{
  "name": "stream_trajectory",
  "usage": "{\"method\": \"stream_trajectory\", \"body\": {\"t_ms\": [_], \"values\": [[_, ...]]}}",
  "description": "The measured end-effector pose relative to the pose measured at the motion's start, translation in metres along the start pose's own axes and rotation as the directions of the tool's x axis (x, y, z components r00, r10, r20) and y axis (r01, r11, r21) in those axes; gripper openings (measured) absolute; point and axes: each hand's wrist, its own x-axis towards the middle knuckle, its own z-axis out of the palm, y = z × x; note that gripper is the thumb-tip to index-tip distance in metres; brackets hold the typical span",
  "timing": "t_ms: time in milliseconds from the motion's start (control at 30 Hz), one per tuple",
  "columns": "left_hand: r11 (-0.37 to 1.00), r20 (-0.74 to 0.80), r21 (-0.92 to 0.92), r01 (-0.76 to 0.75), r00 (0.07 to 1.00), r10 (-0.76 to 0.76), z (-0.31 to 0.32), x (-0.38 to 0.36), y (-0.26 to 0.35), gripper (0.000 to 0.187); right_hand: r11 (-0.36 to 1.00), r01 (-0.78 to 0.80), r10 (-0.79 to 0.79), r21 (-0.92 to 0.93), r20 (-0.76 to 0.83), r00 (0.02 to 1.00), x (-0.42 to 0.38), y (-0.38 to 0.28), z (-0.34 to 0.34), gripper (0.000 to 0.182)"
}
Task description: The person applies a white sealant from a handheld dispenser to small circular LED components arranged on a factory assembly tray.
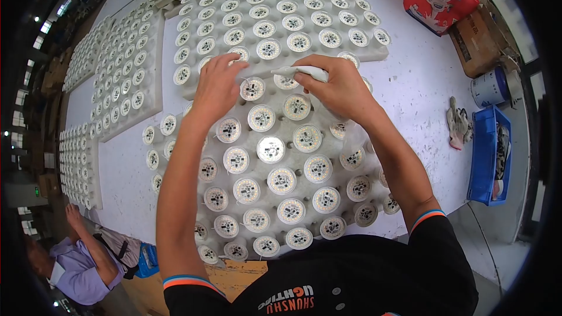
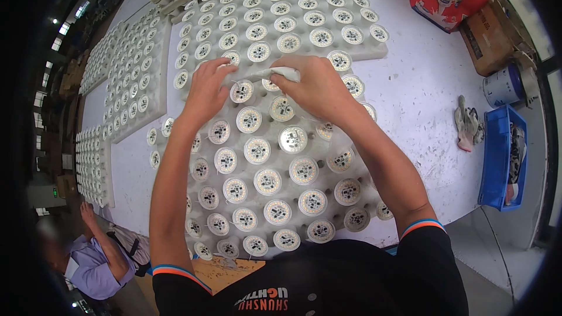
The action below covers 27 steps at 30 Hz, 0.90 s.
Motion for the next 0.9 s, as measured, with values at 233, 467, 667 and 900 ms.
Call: {"method": "stream_trajectory", "body": {"t_ms": [233, 467, 667, 900], "values": [[0.995, 0.386, -0.02, -0.093, 0.918, 0.094, -0.02, 0.006, 0.003, 0.066, 0.995, 0.08, -0.084, -0.065, -0.06, 0.995, 0.005, -0.007, -0.002, 0.031], [0.999, 0.306, 0.041, 0.011, 0.952, -0.023, -0.015, 0.005, 0.015, 0.056, 0.972, 0.082, -0.092, -0.222, -0.035, 0.995, 0.004, -0.008, 0.008, 0.029], [0.996, 0.153, -0.063, 0.063, 0.987, -0.053, -0.006, -0.016, 0.013, 0.05, 0.903, 0.134, -0.112, -0.408, 0.079, 0.991, 0.013, -0.013, 0.028, 0.029], [0.99, 0.099, -0.076, 0.118, 0.989, -0.11, -0.002, -0.022, 0.018, 0.049, 0.826, 0.196, -0.132, -0.529, 0.156, 0.979, 0.021, -0.006, 0.054, 0.031]]}}
